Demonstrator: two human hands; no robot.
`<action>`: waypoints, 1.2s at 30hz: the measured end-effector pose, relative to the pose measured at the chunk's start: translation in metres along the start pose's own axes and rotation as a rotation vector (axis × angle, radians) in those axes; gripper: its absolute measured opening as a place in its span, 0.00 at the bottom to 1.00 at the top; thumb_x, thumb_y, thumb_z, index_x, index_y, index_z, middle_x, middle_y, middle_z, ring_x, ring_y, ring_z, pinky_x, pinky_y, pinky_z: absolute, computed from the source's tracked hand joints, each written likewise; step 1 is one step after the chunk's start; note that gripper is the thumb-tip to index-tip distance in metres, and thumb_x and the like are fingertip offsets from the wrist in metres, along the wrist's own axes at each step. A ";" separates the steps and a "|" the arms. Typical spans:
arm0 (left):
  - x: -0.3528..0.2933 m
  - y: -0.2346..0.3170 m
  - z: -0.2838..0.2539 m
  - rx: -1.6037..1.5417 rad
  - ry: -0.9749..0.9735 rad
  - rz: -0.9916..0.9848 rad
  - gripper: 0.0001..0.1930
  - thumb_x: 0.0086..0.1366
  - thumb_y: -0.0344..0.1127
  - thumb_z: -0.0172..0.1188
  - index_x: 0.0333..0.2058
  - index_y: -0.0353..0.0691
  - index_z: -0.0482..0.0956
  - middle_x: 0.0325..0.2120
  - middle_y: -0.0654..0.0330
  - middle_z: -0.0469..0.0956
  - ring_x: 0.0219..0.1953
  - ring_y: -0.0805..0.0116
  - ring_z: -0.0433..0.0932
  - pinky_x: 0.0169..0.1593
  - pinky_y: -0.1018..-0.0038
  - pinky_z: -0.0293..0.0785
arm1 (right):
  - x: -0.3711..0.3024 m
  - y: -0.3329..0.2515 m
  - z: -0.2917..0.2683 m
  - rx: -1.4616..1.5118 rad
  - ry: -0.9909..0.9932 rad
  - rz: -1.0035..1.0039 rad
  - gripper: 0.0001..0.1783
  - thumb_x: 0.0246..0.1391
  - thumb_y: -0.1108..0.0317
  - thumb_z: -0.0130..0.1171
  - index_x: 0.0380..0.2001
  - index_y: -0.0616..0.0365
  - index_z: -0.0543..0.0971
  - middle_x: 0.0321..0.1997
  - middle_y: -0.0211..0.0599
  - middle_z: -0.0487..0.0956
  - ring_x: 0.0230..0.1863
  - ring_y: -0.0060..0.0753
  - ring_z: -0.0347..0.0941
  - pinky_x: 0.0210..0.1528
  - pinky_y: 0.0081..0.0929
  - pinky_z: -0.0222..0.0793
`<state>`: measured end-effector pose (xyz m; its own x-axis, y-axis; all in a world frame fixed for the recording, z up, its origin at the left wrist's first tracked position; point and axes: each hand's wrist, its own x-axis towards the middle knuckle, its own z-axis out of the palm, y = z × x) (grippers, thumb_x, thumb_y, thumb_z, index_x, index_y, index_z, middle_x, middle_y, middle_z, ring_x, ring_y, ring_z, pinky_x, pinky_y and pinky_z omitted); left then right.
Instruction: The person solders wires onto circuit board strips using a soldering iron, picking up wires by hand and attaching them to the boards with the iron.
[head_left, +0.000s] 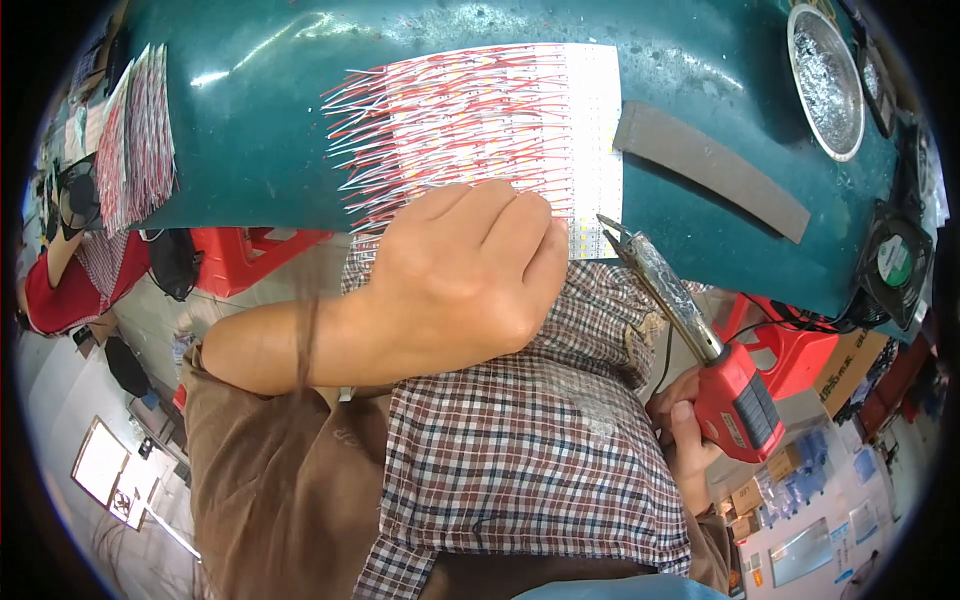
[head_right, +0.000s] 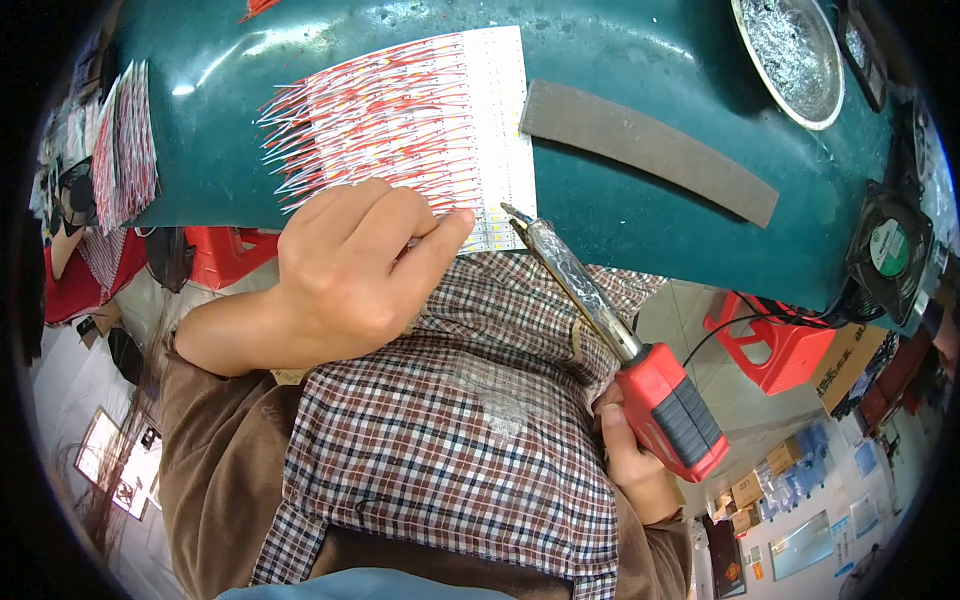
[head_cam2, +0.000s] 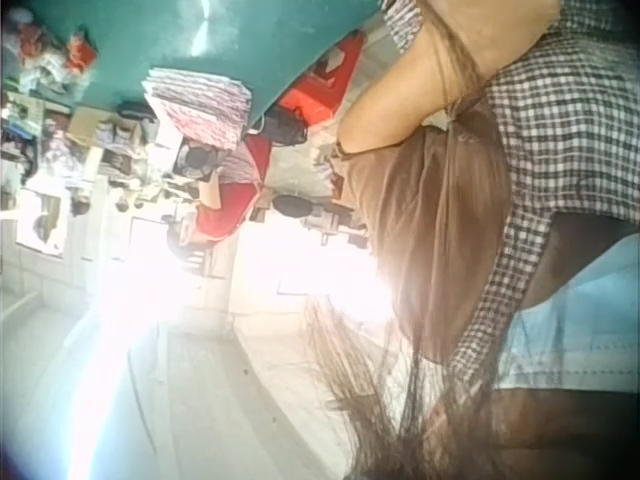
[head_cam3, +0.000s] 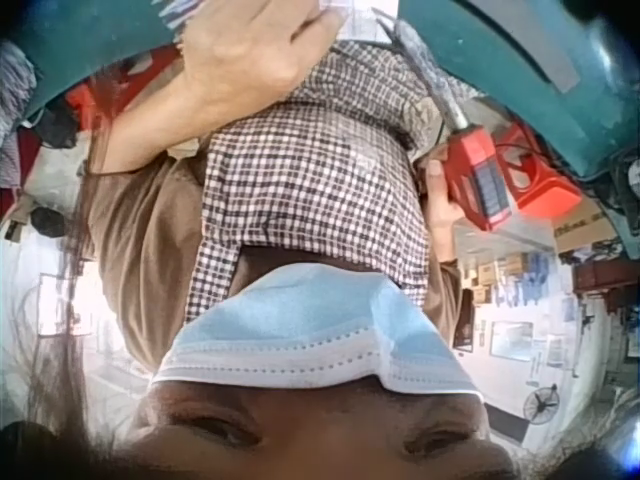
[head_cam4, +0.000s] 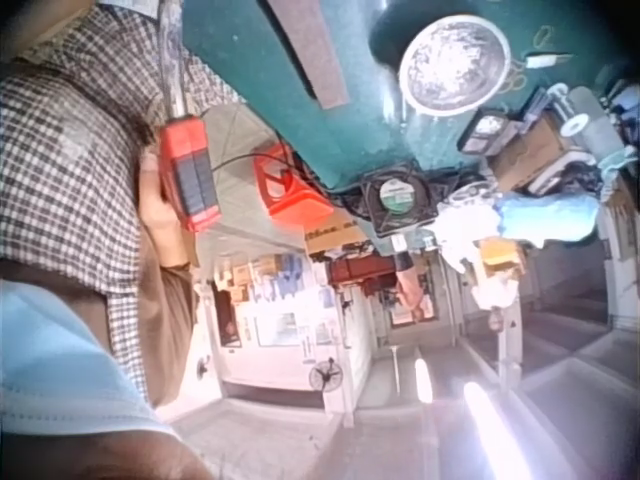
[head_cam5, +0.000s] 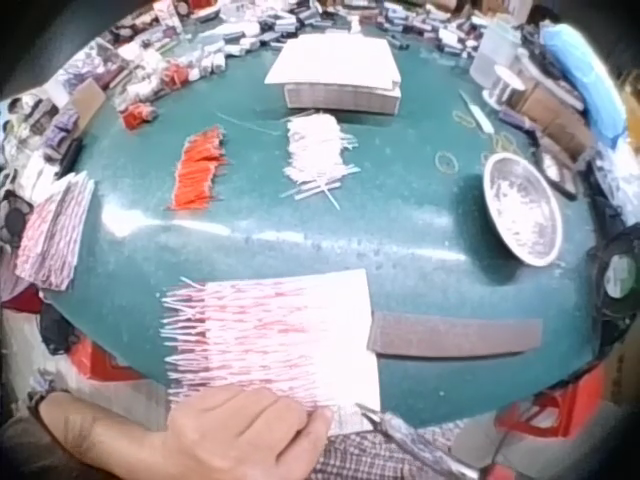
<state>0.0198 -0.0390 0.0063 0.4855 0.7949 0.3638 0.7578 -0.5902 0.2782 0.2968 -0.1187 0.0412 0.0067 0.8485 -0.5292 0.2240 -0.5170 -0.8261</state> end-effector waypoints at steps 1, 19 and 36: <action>0.000 0.000 -0.001 -0.009 -0.016 -0.014 0.15 0.38 0.27 0.60 0.30 0.36 0.81 0.18 0.66 0.65 0.19 0.72 0.67 0.18 0.76 0.59 | 0.003 0.000 0.001 0.000 -0.009 -0.008 0.12 0.47 0.66 0.56 0.26 0.61 0.67 0.20 0.34 0.67 0.17 0.22 0.59 0.21 0.20 0.57; 0.010 -0.158 -0.055 0.005 -0.091 -0.656 0.07 0.52 0.33 0.63 0.28 0.39 0.75 0.27 0.58 0.73 0.30 0.61 0.74 0.35 0.69 0.70 | 0.015 -0.006 0.004 0.272 0.005 -0.176 0.07 0.52 0.76 0.52 0.33 0.65 0.67 0.23 0.36 0.66 0.13 0.18 0.54 0.16 0.20 0.58; 0.004 -0.166 -0.048 0.039 -0.077 -0.437 0.08 0.51 0.27 0.61 0.26 0.38 0.69 0.24 0.55 0.71 0.26 0.55 0.72 0.30 0.65 0.68 | 0.020 -0.005 0.006 0.020 0.007 -0.249 0.12 0.48 0.74 0.63 0.38 0.64 0.77 0.33 0.32 0.80 0.33 0.21 0.75 0.37 0.20 0.70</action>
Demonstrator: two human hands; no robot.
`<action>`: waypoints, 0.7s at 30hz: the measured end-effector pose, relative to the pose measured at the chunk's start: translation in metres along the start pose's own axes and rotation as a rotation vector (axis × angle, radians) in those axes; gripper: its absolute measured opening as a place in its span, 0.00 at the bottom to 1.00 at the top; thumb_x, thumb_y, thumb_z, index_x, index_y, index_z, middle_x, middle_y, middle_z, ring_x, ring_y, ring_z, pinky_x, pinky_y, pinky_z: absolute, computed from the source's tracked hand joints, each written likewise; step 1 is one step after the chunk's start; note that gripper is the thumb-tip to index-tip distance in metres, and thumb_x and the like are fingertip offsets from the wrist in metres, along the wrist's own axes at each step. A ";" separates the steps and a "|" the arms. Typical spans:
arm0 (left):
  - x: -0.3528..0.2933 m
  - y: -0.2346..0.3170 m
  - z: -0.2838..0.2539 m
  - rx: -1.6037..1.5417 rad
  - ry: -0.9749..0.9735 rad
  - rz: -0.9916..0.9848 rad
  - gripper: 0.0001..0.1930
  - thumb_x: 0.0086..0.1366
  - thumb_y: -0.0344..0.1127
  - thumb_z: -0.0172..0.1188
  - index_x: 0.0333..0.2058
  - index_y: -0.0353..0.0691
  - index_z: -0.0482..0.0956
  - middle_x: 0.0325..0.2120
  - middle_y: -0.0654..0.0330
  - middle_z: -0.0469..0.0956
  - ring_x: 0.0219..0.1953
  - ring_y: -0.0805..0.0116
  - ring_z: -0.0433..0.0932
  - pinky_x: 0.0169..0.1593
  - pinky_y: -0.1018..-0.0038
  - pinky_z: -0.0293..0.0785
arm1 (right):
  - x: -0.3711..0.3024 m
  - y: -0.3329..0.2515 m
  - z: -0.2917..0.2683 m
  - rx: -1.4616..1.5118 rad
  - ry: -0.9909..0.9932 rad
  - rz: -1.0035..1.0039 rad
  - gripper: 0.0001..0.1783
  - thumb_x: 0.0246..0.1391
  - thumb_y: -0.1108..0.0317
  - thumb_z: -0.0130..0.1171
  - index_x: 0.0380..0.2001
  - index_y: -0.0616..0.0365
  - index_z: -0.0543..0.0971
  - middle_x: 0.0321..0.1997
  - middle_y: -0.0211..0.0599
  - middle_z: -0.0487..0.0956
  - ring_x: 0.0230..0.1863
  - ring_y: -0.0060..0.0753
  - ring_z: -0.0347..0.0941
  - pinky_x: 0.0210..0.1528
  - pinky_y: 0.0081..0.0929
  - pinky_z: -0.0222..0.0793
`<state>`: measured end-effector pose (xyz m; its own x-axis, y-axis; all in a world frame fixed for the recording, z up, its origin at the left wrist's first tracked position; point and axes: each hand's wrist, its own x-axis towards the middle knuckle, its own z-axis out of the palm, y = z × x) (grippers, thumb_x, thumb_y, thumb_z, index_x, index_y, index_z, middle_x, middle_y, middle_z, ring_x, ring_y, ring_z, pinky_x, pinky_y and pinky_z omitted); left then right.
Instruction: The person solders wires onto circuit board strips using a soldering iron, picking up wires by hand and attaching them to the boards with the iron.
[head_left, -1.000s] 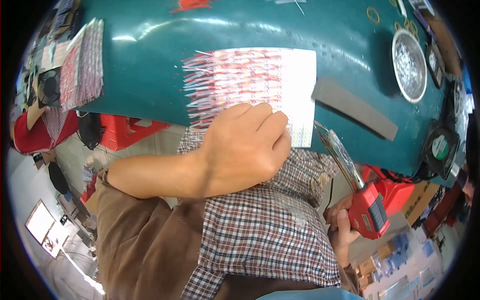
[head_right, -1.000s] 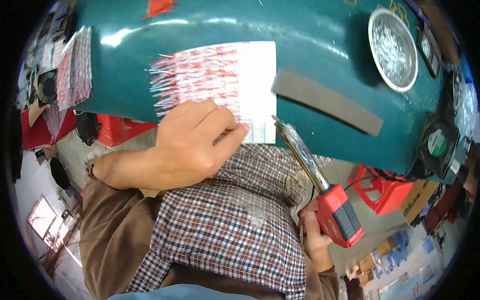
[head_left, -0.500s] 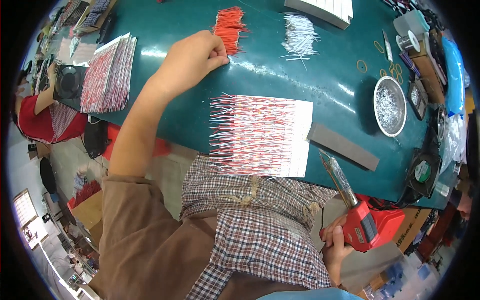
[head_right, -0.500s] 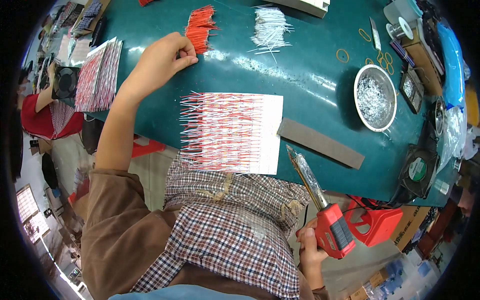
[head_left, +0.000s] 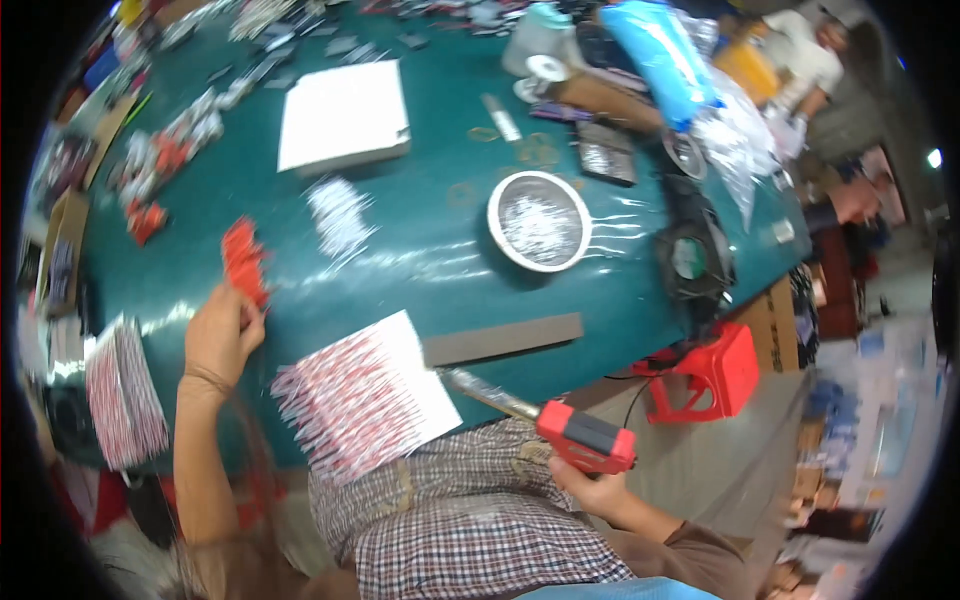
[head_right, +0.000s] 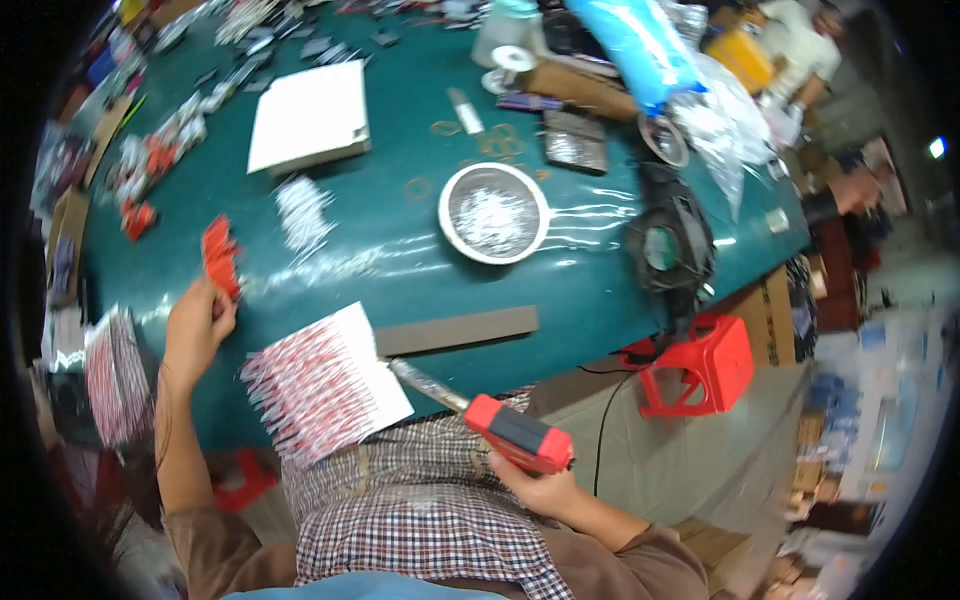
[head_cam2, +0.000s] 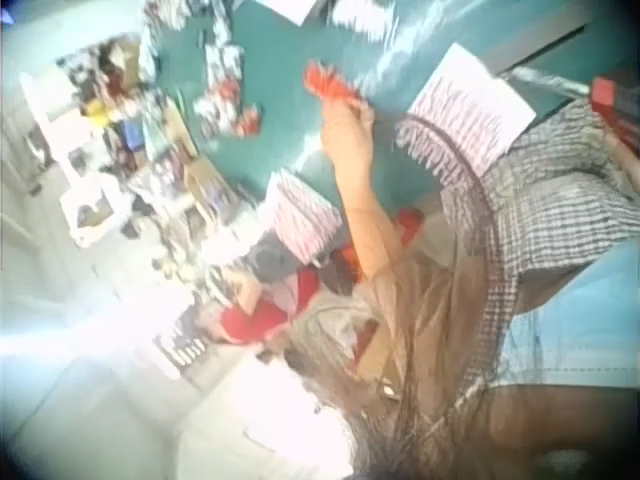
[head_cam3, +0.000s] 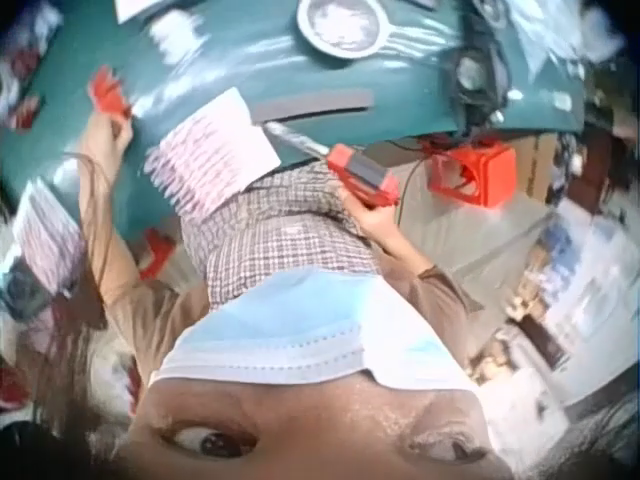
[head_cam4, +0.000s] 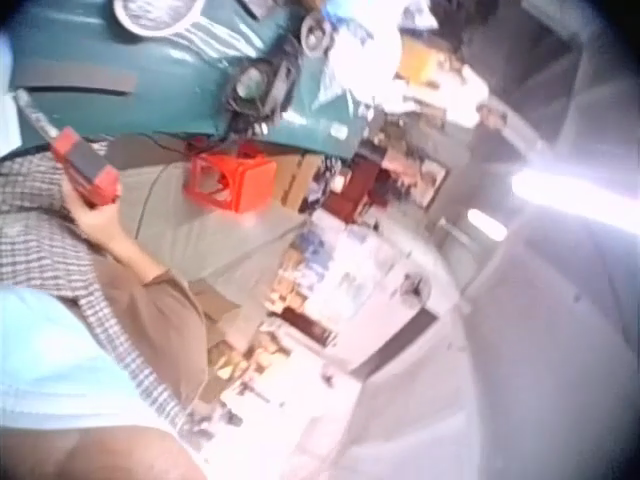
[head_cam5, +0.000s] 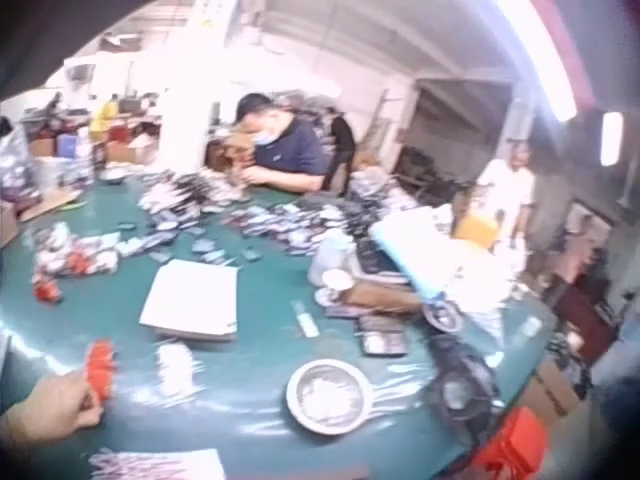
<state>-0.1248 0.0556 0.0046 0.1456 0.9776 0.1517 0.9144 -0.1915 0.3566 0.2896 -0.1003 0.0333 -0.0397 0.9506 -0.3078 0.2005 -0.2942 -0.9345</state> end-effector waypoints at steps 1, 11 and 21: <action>0.000 0.000 0.003 0.075 0.032 0.014 0.09 0.49 0.28 0.62 0.25 0.39 0.69 0.23 0.56 0.71 0.25 0.55 0.73 0.30 0.64 0.69 | 0.000 -0.003 0.001 0.006 0.042 -0.021 0.12 0.48 0.74 0.63 0.38 0.64 0.77 0.33 0.32 0.80 0.33 0.21 0.75 0.37 0.20 0.70; 0.005 0.028 -0.008 -0.167 0.178 -0.080 0.10 0.54 0.23 0.60 0.36 0.35 0.75 0.23 0.58 0.76 0.24 0.69 0.76 0.29 0.76 0.71 | 0.000 -0.008 0.001 0.156 0.113 -0.026 0.14 0.45 0.76 0.64 0.38 0.62 0.77 0.33 0.30 0.79 0.32 0.17 0.73 0.36 0.20 0.70; -0.017 0.027 0.020 -0.835 0.245 -0.394 0.04 0.62 0.27 0.57 0.35 0.34 0.78 0.31 0.62 0.78 0.31 0.77 0.77 0.33 0.84 0.70 | 0.002 -0.009 0.004 0.164 0.132 0.005 0.16 0.46 0.75 0.64 0.40 0.62 0.76 0.33 0.29 0.78 0.33 0.16 0.72 0.36 0.19 0.69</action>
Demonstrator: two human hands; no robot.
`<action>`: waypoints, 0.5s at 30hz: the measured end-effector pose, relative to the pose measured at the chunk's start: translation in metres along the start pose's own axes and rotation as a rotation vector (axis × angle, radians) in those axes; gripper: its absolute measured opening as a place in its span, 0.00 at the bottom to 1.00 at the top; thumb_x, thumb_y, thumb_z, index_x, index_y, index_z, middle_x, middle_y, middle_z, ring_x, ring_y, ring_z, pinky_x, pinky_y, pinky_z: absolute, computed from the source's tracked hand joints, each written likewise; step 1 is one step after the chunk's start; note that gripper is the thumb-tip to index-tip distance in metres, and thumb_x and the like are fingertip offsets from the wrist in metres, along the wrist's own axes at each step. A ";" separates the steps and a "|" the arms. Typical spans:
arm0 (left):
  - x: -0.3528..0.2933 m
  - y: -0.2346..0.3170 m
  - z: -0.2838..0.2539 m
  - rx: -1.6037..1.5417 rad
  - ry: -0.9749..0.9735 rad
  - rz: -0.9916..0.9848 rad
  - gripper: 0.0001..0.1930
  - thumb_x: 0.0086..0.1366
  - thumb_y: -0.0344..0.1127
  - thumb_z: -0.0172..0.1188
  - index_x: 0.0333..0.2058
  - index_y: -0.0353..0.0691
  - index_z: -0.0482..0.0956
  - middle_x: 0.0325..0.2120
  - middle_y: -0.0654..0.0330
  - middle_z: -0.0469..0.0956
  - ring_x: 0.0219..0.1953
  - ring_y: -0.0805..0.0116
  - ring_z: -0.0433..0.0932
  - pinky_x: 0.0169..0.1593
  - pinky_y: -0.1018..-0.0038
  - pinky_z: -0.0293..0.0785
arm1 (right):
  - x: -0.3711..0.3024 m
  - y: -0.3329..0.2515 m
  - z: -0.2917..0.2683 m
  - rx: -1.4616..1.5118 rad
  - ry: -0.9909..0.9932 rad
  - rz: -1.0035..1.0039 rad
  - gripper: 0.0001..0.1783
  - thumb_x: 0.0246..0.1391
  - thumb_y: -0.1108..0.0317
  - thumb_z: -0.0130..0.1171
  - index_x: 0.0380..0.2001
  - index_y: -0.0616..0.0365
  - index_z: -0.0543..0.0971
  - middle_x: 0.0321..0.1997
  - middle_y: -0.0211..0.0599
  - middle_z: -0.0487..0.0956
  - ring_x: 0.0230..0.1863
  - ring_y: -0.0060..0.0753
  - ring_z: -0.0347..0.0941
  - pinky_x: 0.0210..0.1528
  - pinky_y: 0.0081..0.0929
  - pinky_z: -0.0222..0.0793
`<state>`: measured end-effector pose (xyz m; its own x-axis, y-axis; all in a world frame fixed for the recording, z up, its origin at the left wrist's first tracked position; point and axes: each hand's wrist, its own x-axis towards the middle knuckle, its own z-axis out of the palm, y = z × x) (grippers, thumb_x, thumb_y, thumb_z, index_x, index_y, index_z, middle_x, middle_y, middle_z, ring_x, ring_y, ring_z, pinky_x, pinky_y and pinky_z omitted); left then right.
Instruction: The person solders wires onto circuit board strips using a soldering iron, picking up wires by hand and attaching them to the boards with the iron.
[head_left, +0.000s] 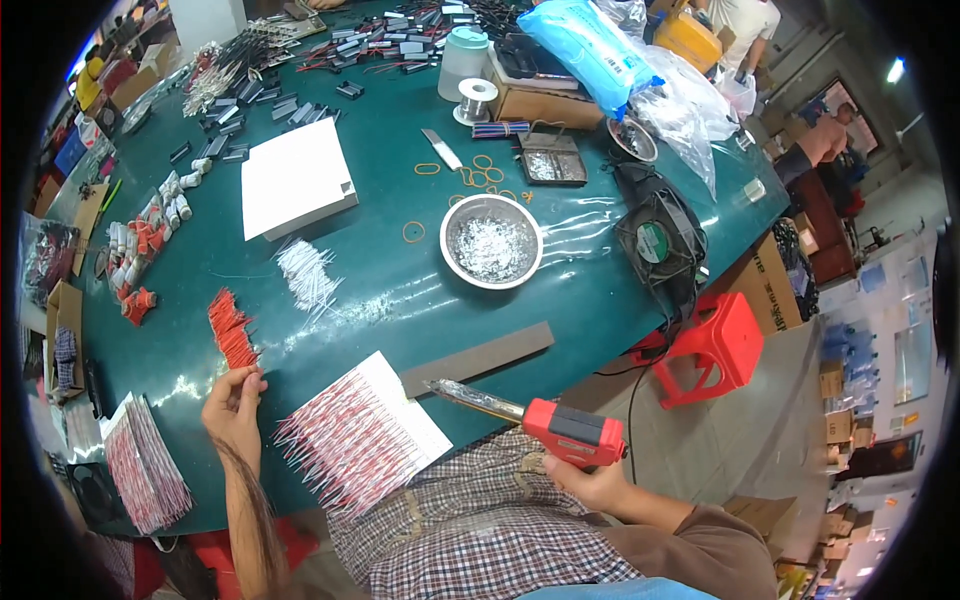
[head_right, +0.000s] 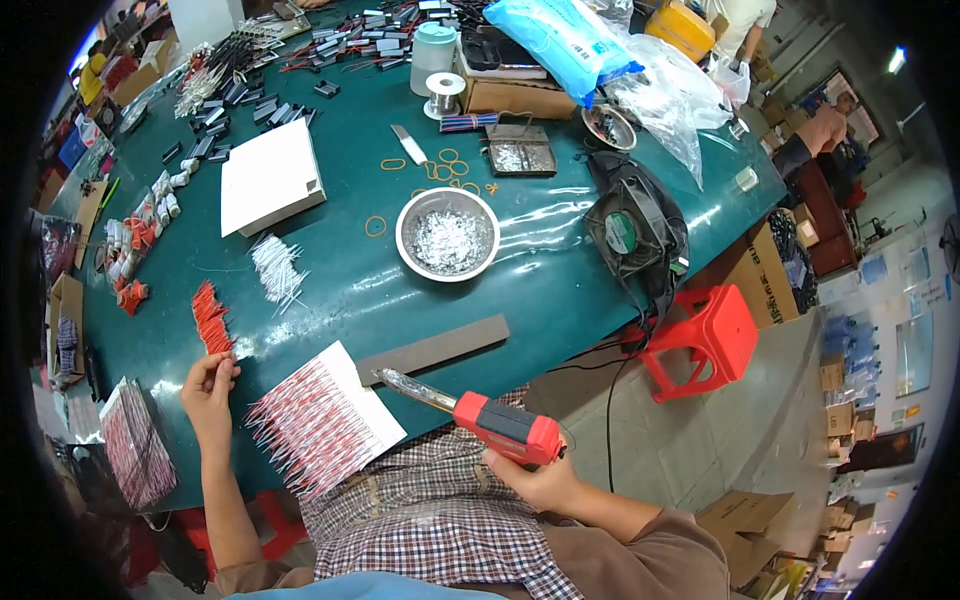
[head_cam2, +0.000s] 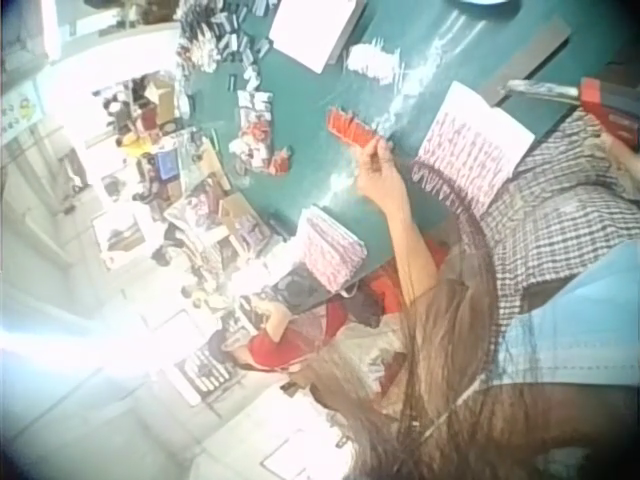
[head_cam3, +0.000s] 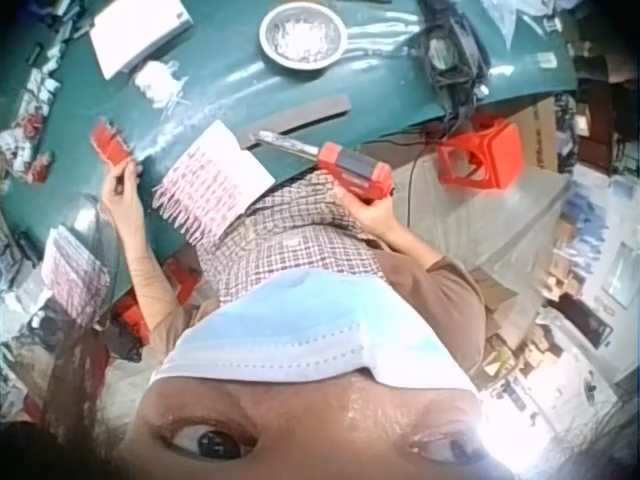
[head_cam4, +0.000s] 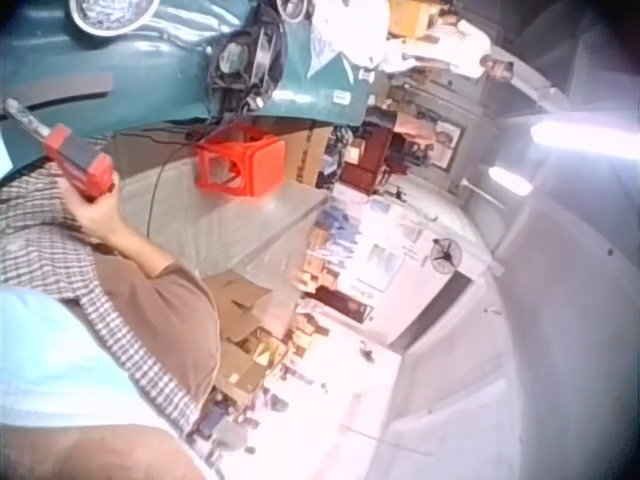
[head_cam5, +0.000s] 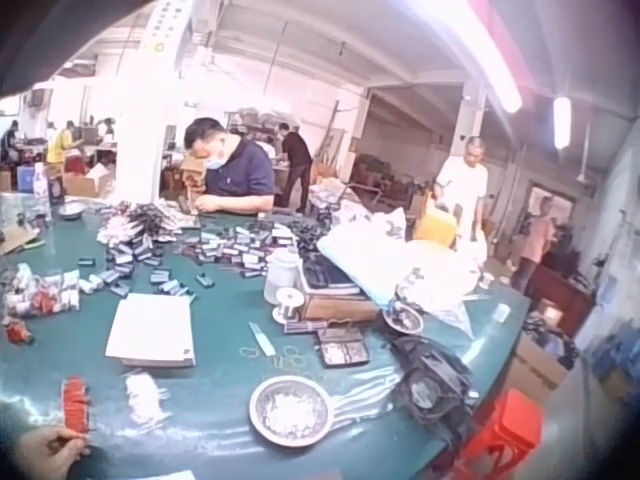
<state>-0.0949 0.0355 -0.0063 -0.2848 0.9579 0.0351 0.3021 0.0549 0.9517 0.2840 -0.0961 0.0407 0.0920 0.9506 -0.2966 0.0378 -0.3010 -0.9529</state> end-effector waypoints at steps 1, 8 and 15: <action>-0.001 -0.006 0.001 0.012 -0.008 0.012 0.06 0.63 0.29 0.56 0.37 0.35 0.77 0.31 0.62 0.79 0.31 0.78 0.77 0.32 0.84 0.69 | 0.001 0.002 0.000 0.000 0.003 -0.002 0.16 0.46 0.74 0.64 0.40 0.62 0.76 0.33 0.28 0.78 0.32 0.16 0.71 0.36 0.19 0.69; -0.009 0.030 0.006 -0.126 -0.004 -0.096 0.09 0.65 0.33 0.55 0.38 0.33 0.75 0.29 0.59 0.78 0.25 0.75 0.77 0.23 0.85 0.68 | 0.008 0.008 0.004 0.017 -0.032 -0.035 0.12 0.49 0.74 0.62 0.39 0.61 0.76 0.30 0.27 0.76 0.30 0.16 0.71 0.33 0.18 0.68; -0.054 0.079 0.049 -0.340 -0.691 -0.502 0.08 0.65 0.30 0.52 0.37 0.29 0.75 0.28 0.52 0.79 0.28 0.65 0.81 0.27 0.79 0.78 | 0.024 -0.006 0.046 0.267 -0.111 -0.056 0.13 0.56 0.74 0.55 0.44 0.62 0.70 0.29 0.30 0.73 0.27 0.18 0.69 0.28 0.19 0.67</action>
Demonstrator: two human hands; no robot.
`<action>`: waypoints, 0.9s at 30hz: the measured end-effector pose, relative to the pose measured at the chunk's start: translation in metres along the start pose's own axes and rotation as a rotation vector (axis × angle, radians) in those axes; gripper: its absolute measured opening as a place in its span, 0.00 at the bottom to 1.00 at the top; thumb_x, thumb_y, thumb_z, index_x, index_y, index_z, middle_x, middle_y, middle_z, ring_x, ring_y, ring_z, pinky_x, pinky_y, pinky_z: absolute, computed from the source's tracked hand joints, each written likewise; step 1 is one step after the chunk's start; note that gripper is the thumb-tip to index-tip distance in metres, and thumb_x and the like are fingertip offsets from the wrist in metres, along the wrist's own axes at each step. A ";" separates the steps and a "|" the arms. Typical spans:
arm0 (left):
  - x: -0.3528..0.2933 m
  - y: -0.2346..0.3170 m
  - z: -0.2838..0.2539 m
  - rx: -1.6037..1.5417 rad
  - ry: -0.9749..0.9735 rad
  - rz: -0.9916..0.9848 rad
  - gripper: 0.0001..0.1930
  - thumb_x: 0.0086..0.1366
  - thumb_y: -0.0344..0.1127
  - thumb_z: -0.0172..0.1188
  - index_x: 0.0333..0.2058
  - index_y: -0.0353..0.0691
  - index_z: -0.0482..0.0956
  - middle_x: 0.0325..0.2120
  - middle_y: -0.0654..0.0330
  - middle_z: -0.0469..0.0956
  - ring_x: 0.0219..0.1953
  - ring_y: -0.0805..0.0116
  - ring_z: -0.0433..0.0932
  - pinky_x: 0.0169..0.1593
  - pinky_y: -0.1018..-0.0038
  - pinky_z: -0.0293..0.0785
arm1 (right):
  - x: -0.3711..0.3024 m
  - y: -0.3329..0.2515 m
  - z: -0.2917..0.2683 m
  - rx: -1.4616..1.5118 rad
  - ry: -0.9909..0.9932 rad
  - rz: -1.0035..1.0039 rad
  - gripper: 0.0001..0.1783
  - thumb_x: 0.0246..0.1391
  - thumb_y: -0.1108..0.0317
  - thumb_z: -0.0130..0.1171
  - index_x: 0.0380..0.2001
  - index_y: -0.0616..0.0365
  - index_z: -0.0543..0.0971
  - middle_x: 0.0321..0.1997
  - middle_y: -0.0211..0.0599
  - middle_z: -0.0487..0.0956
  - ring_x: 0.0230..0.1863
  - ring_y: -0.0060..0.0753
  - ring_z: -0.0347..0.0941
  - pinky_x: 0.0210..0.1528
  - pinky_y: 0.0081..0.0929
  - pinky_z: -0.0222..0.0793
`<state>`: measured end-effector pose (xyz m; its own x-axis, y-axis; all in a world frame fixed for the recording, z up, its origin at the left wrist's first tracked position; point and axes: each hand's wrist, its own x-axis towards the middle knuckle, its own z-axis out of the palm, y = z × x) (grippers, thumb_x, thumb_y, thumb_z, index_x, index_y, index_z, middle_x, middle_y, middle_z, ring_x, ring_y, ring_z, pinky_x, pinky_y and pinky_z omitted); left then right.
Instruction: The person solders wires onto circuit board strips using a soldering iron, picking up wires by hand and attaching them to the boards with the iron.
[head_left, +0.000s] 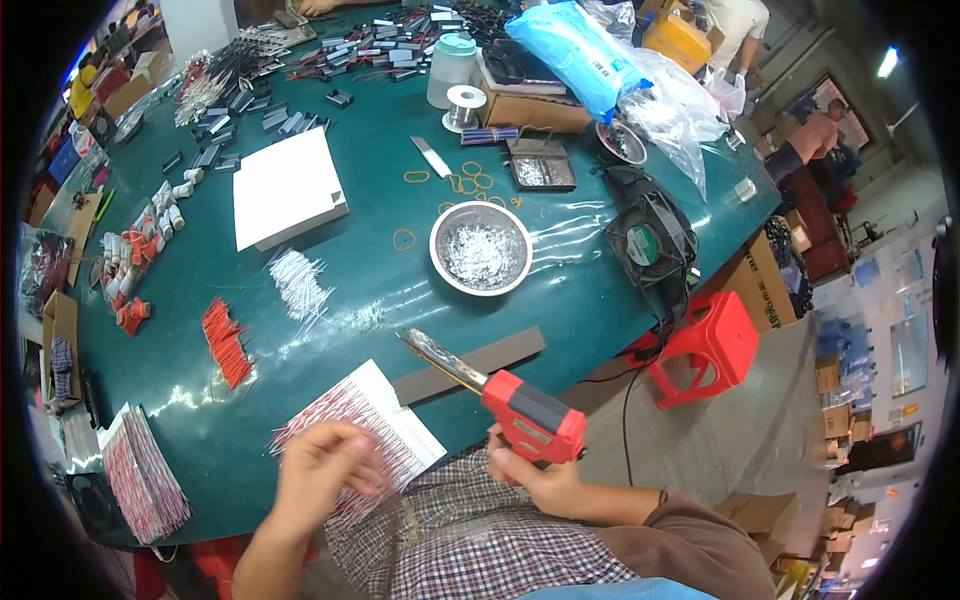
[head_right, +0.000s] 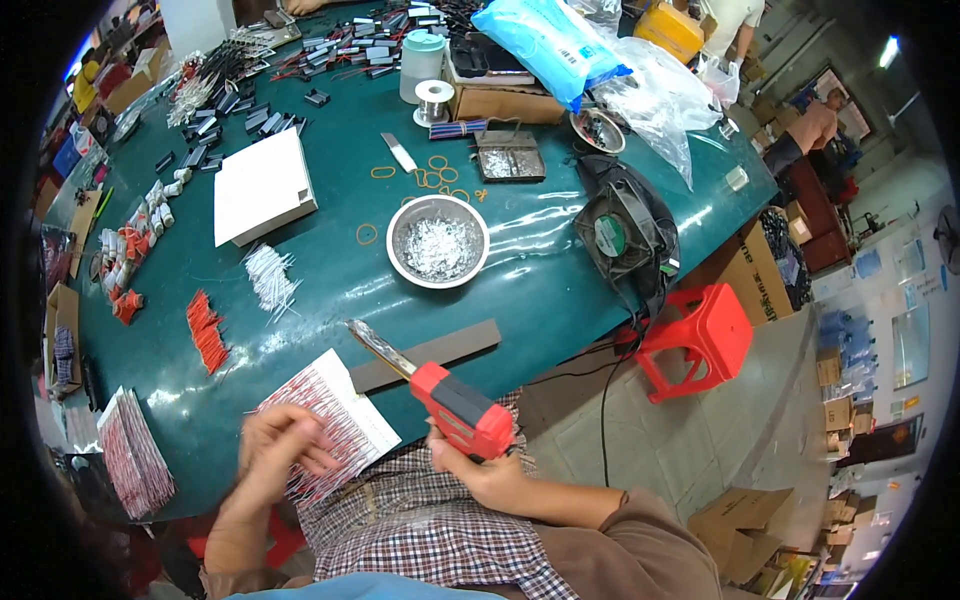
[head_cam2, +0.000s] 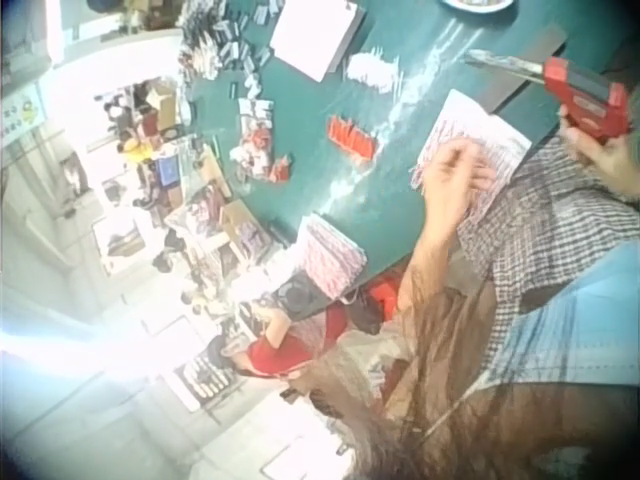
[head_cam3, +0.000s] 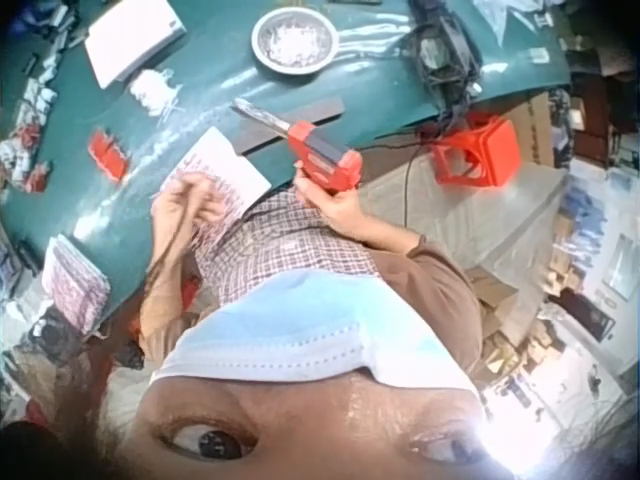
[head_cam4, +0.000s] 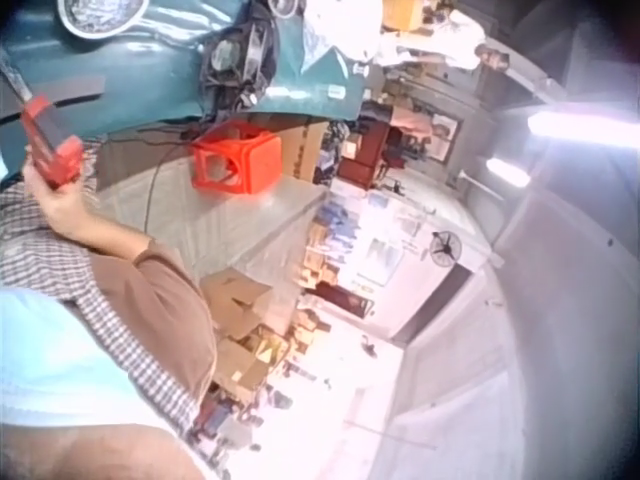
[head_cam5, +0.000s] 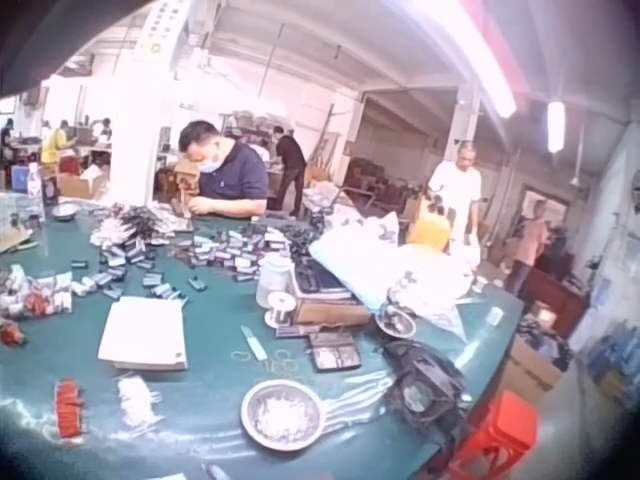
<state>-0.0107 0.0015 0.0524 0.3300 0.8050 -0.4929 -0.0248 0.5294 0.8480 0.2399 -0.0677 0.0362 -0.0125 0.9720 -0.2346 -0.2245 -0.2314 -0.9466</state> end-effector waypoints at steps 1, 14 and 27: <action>0.001 -0.005 0.010 0.000 -0.071 -0.066 0.08 0.65 0.29 0.52 0.37 0.29 0.75 0.29 0.51 0.79 0.28 0.64 0.82 0.28 0.78 0.78 | 0.002 0.001 0.005 0.079 -0.034 -0.022 0.15 0.56 0.74 0.56 0.47 0.61 0.70 0.35 0.30 0.74 0.32 0.19 0.70 0.34 0.20 0.69; 0.011 -0.025 0.036 -0.111 -0.225 -0.219 0.11 0.65 0.31 0.53 0.40 0.27 0.75 0.31 0.51 0.79 0.31 0.63 0.82 0.31 0.78 0.78 | 0.008 0.011 0.007 -0.339 -0.293 -0.227 0.26 0.53 0.75 0.58 0.55 0.65 0.64 0.45 0.37 0.75 0.48 0.23 0.70 0.50 0.22 0.65; 0.002 -0.017 0.029 0.939 0.131 0.644 0.05 0.53 0.26 0.63 0.31 0.36 0.79 0.21 0.57 0.79 0.23 0.63 0.79 0.26 0.74 0.73 | 0.004 0.011 -0.011 -0.297 -0.234 -0.195 0.22 0.51 0.75 0.59 0.50 0.63 0.68 0.51 0.38 0.67 0.50 0.30 0.68 0.53 0.26 0.62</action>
<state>0.0175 -0.0141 0.0426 0.4094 0.9050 0.1156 0.5791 -0.3557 0.7335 0.2477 -0.0669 0.0222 -0.2260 0.9739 -0.0205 0.0458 -0.0104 -0.9989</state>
